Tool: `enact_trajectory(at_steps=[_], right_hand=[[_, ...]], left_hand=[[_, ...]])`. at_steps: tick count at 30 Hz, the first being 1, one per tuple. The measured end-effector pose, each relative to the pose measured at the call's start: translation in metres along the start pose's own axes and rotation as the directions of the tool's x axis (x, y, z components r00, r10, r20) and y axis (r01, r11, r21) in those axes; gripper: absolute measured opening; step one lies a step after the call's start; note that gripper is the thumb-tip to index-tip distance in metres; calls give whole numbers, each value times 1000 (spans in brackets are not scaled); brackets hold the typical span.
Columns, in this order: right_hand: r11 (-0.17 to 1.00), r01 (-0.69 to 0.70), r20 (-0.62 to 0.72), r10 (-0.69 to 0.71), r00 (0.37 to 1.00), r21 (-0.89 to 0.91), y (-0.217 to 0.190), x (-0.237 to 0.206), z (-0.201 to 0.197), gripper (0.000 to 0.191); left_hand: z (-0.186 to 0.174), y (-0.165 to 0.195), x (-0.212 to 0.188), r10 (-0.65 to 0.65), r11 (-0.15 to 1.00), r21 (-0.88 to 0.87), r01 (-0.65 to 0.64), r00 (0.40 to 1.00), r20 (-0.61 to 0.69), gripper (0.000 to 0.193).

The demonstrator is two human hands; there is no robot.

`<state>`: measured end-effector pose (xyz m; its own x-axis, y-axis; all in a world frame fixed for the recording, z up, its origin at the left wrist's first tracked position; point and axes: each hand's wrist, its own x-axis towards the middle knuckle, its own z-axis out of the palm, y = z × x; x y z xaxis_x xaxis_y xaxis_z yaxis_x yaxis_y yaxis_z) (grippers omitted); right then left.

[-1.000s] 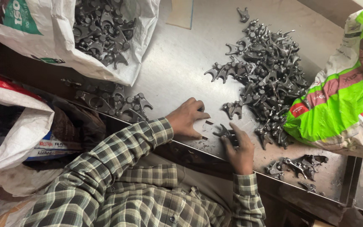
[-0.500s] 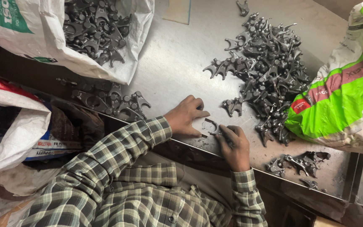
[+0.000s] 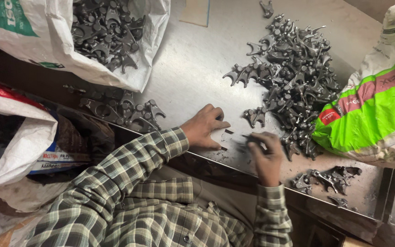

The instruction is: The person repeatedly picks small metal parts from a pile on a metal table and rubs each part against a fixed abrasive block to smooth edges. Finished parts are placed into a white sack to the left. The process continues with one part at a time.

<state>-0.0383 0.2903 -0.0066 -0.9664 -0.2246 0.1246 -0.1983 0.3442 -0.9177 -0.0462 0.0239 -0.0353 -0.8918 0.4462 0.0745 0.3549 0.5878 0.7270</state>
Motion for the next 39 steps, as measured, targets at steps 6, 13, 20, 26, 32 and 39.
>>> enact_trajectory(at_steps=[6, 13, 20, 26, 32, 39], right_hand=[[889, -100, -113, 55, 992, -447, -17, 40, 4, 39], [620, 133, 119, -65, 991, -773, -22, 82, 25, 35], [976, -218, -1, 218, 976, -6, -5, 31, -17, 29], [948, -176, 39, 193, 981, -266, -4, -10, -17, 36], [872, 103, 70, -79, 994, -479, -18, -15, 0, 33], [885, 108, 84, -78, 993, -452, -22, -7, 20, 32]], left_hand=[[-2, 0, 1, 1, 1000, 2, -1, 1000, 8, 75], [-2, 0, 3, -27, 1000, -14, 27, 999, 43, 74], [1, -3, 2, 38, 999, -22, -39, 999, -17, 73], [2, -4, 2, 25, 1000, 7, -25, 1000, -4, 73], [0, -1, 0, 1, 1000, -10, -2, 1000, -17, 74], [-1, 0, -1, 23, 999, -29, -24, 999, -29, 74]])
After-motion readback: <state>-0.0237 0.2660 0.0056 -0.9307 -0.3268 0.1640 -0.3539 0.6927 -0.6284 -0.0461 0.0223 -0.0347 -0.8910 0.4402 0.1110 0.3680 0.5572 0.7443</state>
